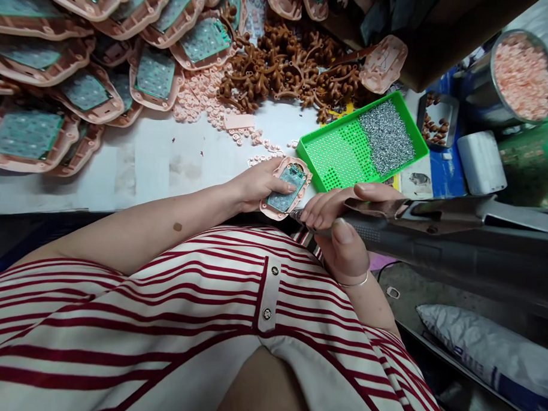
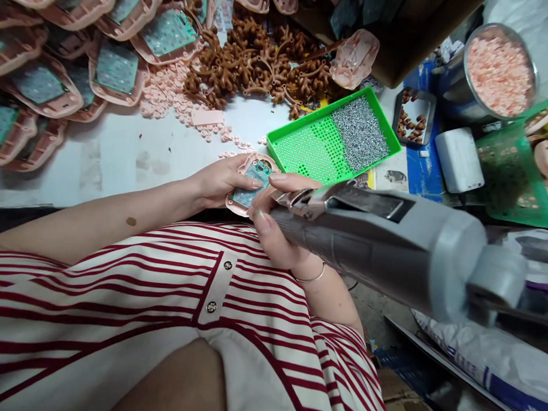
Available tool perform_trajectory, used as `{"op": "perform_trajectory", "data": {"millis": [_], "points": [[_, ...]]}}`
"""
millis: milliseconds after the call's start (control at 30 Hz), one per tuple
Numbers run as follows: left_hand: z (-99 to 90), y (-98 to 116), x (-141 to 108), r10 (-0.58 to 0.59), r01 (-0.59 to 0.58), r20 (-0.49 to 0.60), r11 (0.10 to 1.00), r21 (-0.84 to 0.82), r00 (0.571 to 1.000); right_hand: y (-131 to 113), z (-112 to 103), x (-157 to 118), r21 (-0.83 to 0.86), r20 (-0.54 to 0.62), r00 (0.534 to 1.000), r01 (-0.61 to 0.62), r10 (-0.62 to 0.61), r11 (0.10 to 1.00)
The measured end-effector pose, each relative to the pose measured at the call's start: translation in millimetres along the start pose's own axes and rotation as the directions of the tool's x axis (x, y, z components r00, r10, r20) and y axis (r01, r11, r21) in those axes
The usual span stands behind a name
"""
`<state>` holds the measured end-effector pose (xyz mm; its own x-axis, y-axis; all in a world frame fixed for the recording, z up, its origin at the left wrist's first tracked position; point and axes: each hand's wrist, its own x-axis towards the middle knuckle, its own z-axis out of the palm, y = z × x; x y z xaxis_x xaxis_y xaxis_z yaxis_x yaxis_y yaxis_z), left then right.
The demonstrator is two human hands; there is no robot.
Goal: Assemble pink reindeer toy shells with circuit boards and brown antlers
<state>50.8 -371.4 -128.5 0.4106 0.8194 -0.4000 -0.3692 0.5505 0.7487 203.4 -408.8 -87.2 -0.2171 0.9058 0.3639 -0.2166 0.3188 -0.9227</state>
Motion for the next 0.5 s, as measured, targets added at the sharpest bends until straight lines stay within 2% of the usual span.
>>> {"op": "perform_trajectory", "data": {"millis": [100,233,500], "points": [[0.8,0.9,-0.9,-0.006,0.005,-0.014,1.000,-0.013,1.000,1.4,-0.7,-2.0,0.047,0.032,0.999,0.042,-0.043,0.998],[1.3,1.8,-1.0,-0.025,0.025,0.004,1.000,-0.009,1.000,0.4,-0.4,-1.9,0.083,0.053,0.998,0.019,-0.024,0.996],[0.9,0.7,0.9,-0.016,0.016,0.017,1.000,0.001,1.000,3.9,3.1,-0.8,0.084,0.034,0.998,0.052,-0.055,0.995]]}}
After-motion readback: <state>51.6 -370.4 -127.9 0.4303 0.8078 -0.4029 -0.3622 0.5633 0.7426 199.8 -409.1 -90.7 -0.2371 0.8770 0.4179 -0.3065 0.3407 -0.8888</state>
